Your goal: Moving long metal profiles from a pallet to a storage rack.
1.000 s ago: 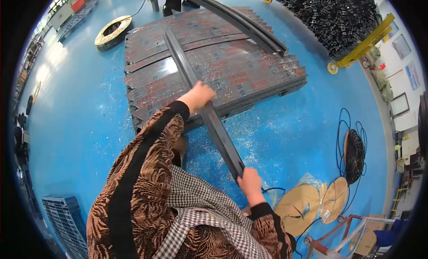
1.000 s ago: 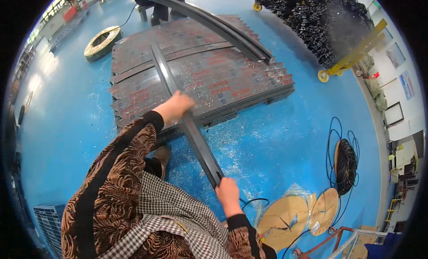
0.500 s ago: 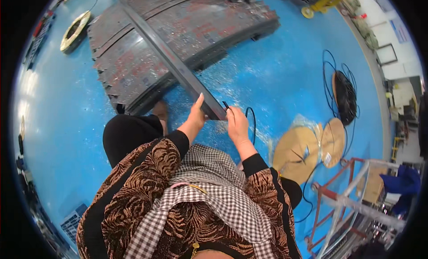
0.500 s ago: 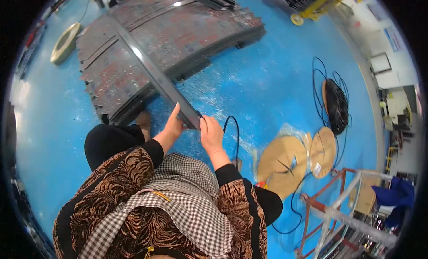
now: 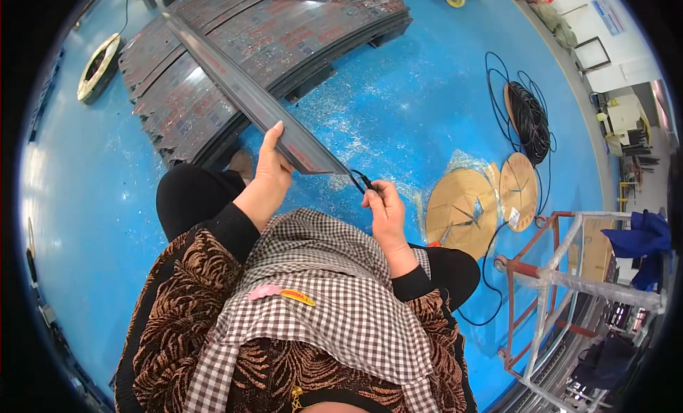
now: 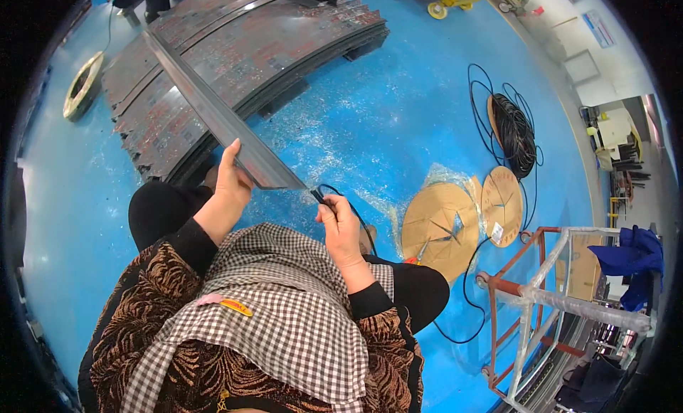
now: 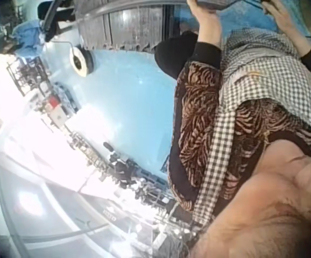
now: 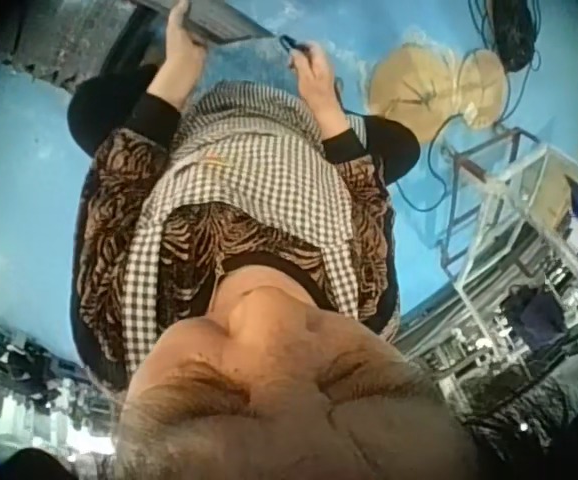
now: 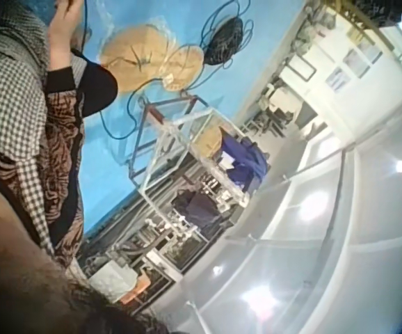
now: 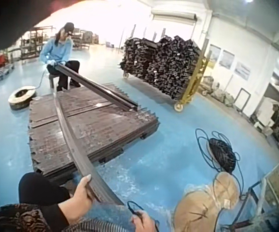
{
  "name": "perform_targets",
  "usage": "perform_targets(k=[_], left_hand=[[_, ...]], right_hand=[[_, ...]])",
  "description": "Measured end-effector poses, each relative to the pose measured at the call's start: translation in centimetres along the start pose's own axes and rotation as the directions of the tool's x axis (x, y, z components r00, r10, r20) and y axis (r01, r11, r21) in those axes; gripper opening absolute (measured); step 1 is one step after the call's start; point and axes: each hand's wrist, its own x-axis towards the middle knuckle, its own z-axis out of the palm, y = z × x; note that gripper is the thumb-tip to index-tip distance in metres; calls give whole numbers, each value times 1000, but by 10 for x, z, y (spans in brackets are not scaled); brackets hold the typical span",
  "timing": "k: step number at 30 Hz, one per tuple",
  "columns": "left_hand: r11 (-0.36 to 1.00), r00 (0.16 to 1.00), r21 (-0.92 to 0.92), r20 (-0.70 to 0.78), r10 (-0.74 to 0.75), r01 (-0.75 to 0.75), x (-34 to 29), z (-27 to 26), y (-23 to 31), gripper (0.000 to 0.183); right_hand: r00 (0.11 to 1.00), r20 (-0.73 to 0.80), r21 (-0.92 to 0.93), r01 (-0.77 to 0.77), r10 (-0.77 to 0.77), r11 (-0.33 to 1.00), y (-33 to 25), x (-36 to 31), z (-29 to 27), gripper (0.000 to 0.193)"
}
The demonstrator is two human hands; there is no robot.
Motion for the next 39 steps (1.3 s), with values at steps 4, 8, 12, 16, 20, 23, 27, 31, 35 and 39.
perform_targets(k=[4,8,12,16,20,23,27,31,35,39], left_hand=[[1000,1000,-13,13,15,-15,-20,-14,2,46],[999,999,19,-19,-28,29,-9,-28,-7,45],[998,999,47,0,-44,44,0,-32,-9,45],[998,999,50,13,-40,39,3,-27,-10,45],[999,1000,39,2,-25,25,0,-17,-10,44],[1000,999,23,-35,-8,9,-3,-10,-7,43],[999,1000,41,-23,-19,20,-6,-9,-2,43],[998,1000,49,-15,-26,27,-2,-9,-4,43],[998,999,50,-6,-39,39,1,-11,-5,44],[996,998,56,0,-70,70,3,-11,-6,48]], right_hand=[[995,23,-95,104,-102,990,-12,-8,8,14],[960,89,-254,279,-265,926,-15,-15,12,14],[953,95,-218,303,-289,928,-28,-21,17,15],[955,77,-149,295,-286,944,-32,-27,20,15],[964,48,-89,263,-260,961,-30,-28,19,16],[973,16,-87,229,-229,970,-23,-28,14,16],[977,13,-280,208,-213,937,-27,-26,7,16],[978,3,-358,196,-209,913,-25,-24,5,14],[982,-45,-268,165,-183,949,-23,-22,9,12],[988,-139,78,85,-73,993,-24,-19,14,14]])
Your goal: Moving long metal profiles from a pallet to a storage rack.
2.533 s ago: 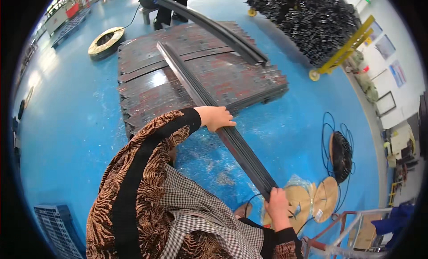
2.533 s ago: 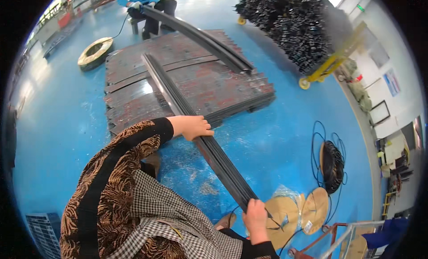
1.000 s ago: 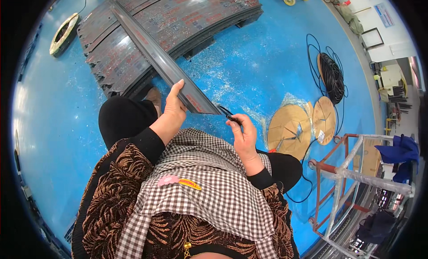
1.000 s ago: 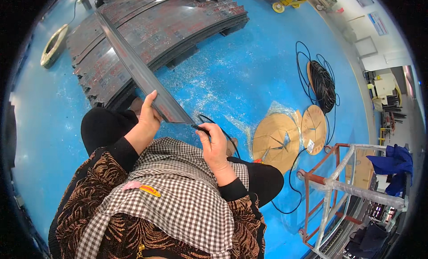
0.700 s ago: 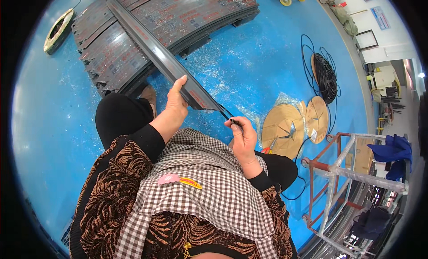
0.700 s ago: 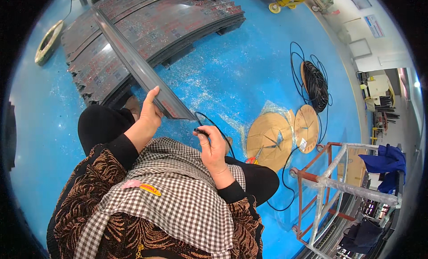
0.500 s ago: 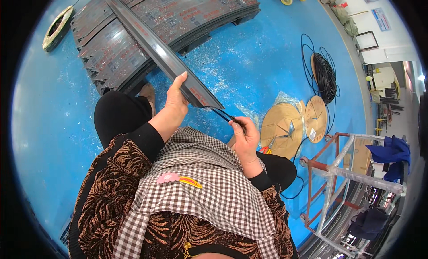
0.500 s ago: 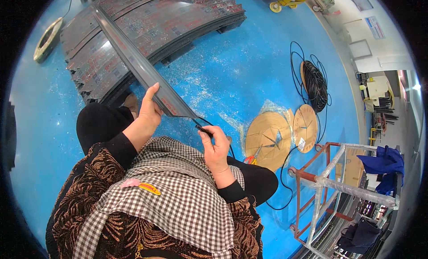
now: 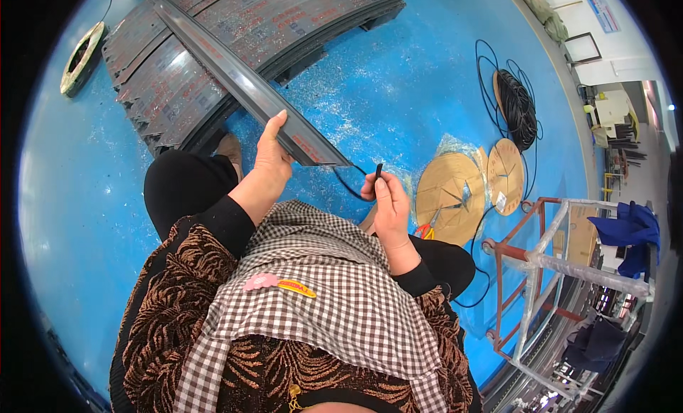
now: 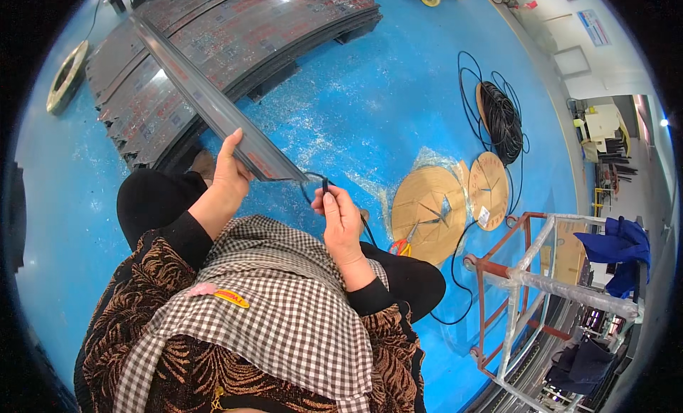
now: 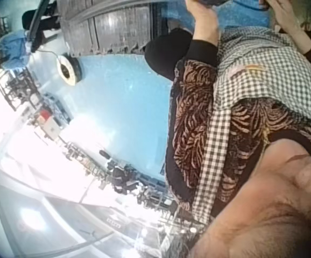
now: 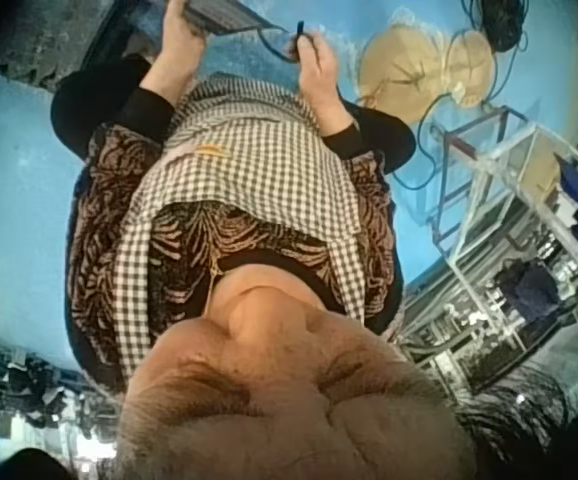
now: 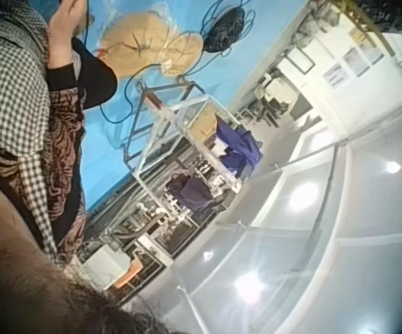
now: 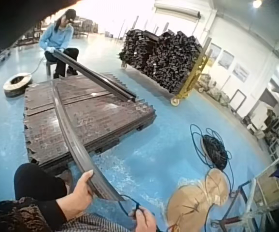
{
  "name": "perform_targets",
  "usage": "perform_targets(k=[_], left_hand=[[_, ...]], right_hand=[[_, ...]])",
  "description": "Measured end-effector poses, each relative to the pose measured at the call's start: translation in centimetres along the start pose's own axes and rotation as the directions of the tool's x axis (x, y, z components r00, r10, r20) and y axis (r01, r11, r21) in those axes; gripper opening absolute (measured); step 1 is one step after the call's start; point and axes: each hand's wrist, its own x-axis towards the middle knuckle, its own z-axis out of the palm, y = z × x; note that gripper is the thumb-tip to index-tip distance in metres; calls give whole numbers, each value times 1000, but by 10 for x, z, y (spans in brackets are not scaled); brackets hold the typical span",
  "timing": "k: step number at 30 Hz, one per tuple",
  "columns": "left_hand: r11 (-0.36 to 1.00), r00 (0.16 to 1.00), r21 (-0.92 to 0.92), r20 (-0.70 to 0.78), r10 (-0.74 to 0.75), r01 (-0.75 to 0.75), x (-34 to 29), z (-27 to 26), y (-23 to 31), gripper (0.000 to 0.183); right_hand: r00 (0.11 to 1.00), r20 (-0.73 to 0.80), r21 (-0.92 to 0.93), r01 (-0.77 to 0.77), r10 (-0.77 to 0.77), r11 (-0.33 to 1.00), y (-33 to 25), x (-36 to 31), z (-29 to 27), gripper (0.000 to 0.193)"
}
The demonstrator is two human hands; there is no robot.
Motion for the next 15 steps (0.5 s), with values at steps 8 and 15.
perform_targets(k=[8,15], left_hand=[[1000,1000,-2,-3,27,-27,1,3,-1,47],[1000,1000,6,0,23,-23,1,4,0,42]], right_hand=[[964,103,126,-256,244,958,-6,4,-6,18],[941,126,-128,-298,314,946,24,9,-13,21]])
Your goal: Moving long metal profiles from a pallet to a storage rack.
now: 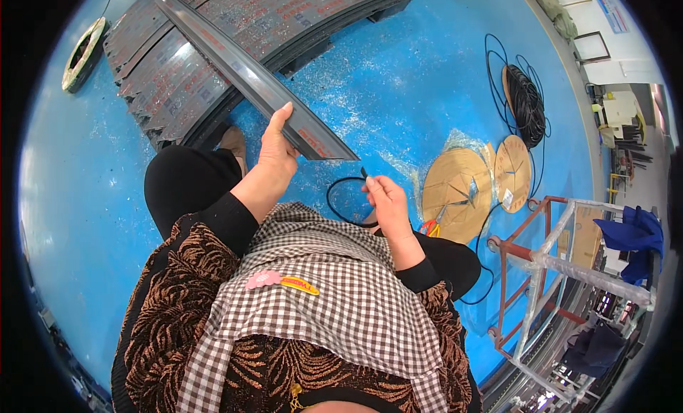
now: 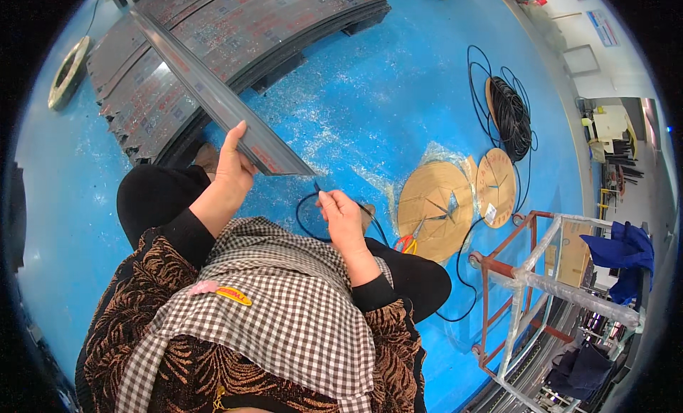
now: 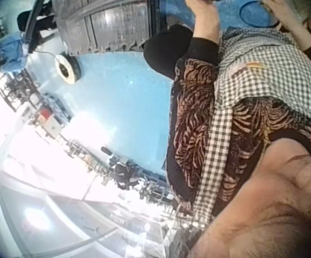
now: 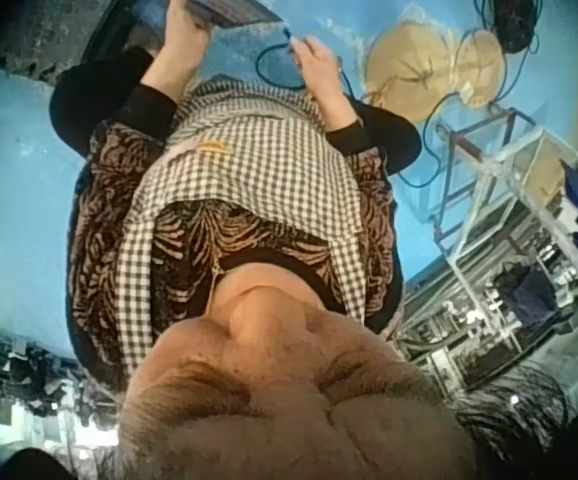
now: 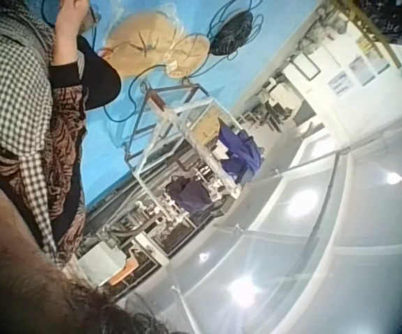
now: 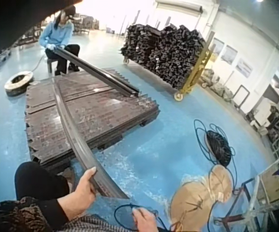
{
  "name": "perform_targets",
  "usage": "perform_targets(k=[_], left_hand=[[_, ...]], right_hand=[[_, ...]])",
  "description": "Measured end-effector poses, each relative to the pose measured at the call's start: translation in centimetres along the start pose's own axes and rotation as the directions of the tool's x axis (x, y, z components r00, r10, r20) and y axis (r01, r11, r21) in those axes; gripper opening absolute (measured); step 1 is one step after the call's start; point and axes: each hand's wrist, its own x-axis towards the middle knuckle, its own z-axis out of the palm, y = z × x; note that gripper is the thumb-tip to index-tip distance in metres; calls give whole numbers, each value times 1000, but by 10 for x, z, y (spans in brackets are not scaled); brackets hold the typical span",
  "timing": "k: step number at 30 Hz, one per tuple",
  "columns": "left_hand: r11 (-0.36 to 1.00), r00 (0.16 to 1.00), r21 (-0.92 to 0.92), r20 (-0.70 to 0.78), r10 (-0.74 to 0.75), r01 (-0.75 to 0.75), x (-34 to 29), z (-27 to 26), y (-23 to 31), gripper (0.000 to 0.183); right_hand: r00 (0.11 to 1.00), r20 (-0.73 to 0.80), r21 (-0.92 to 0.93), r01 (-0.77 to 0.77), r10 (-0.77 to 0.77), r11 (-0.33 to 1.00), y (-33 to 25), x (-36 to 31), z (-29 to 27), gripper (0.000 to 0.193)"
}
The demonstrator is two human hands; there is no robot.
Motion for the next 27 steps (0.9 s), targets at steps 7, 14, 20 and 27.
perform_targets(k=[7,14,20,27], left_hand=[[1000,1000,9,20,5,-5,2,-2,-1,44],[1000,1000,15,25,-5,5,7,-7,-1,44],[1000,1000,11,28,-3,2,6,-5,-2,45],[1000,1000,6,30,1,-1,8,-6,-3,46]], right_hand=[[1000,-16,-161,-1,-1,987,24,14,3,24],[995,-76,-250,46,-67,967,28,21,7,25],[993,-88,-232,60,-82,971,29,20,7,25],[991,-78,-290,81,-108,954,25,18,8,26]])
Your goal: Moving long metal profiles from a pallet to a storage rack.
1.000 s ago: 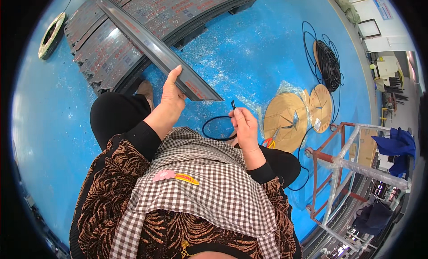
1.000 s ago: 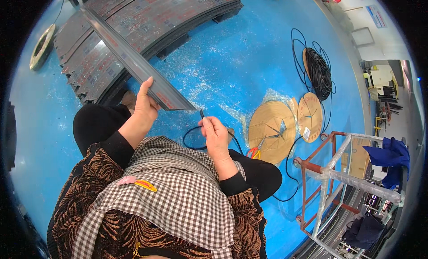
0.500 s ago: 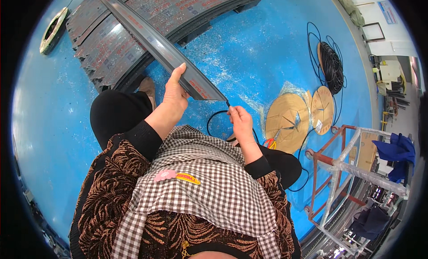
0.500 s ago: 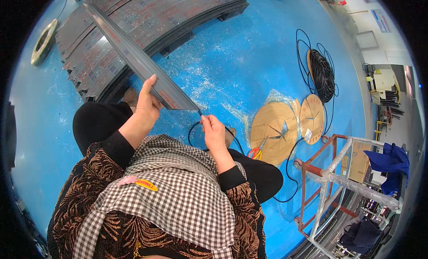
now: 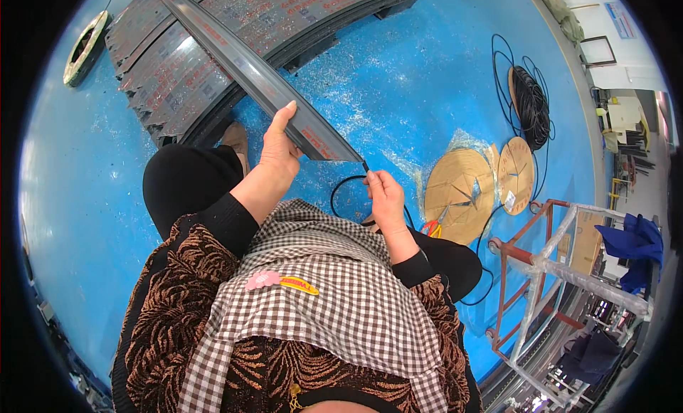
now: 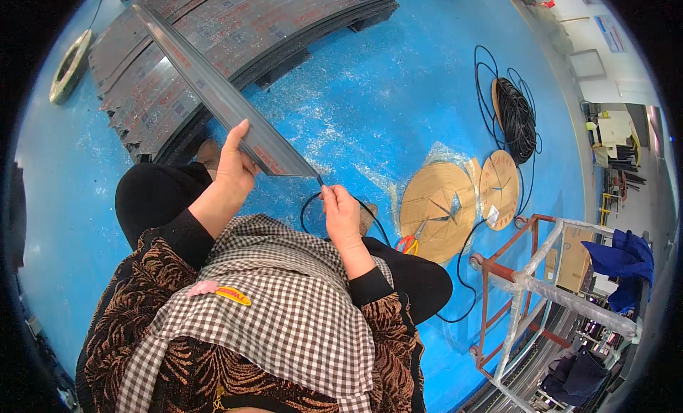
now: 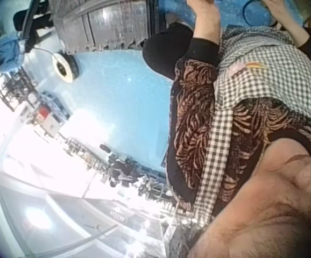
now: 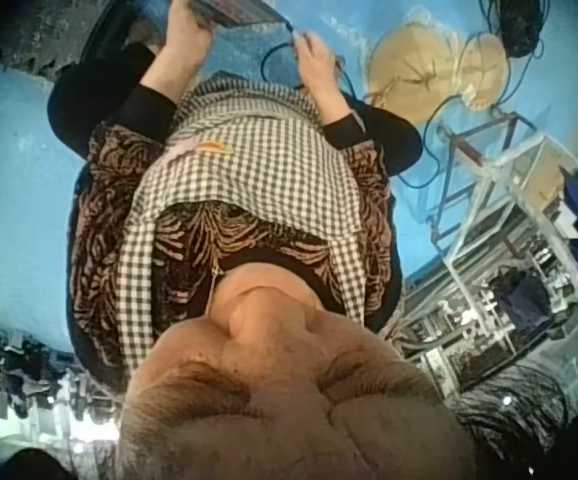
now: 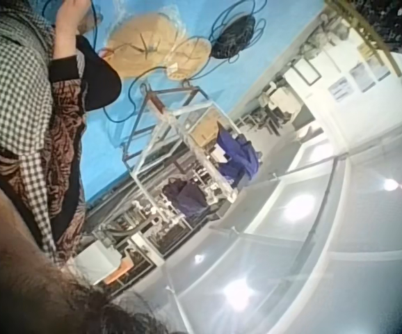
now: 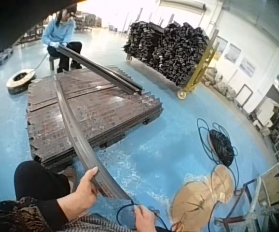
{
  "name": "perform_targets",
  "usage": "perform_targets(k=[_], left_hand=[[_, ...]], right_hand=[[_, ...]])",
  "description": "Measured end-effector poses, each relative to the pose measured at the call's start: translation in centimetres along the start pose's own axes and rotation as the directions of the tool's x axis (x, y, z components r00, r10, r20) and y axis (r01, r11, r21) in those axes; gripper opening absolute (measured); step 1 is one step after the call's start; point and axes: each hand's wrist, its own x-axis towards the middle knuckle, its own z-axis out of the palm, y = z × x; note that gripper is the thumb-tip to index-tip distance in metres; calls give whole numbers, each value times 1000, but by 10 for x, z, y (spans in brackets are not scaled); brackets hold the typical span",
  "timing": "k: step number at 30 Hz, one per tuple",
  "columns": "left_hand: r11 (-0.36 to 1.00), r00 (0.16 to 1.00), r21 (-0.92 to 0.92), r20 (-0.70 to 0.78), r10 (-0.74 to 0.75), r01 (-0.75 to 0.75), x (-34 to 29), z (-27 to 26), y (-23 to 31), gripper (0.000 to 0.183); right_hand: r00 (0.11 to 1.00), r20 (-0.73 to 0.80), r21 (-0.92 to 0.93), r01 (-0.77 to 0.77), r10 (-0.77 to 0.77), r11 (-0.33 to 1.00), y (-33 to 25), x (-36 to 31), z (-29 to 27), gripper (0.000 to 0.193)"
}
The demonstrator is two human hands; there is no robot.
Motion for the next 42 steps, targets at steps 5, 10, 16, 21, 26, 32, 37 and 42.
perform_targets(k=[5,10,16,21,26,32,37,42], left_hand=[[1000,1000,7,4,-2,2,-1,0,0,46],[1000,1000,15,2,-2,2,-1,0,-1,46],[1000,1000,11,-9,-8,8,1,-2,-2,46],[1000,1000,16,-8,-13,13,5,-3,-3,46],[1000,999,-2,-35,-22,22,1,0,-2,43],[1000,999,-1,-40,-8,8,-6,5,0,43],[1000,999,-12,-32,-27,26,-3,-6,-3,45],[999,999,-13,-23,-31,30,-3,-4,0,47]], right_hand=[[1000,7,-40,-23,24,999,-2,2,0,24],[996,67,-117,-49,57,992,-8,15,-2,20],[984,92,-34,-148,150,988,-11,20,0,16],[970,86,318,-244,229,916,18,0,-11,15],[972,109,280,-232,210,932,10,21,6,14],[962,215,265,-221,166,938,25,-1,-21,17],[971,196,-11,-134,134,991,1,16,-3,24],[953,269,393,-244,143,887,3,8,-11,26]])
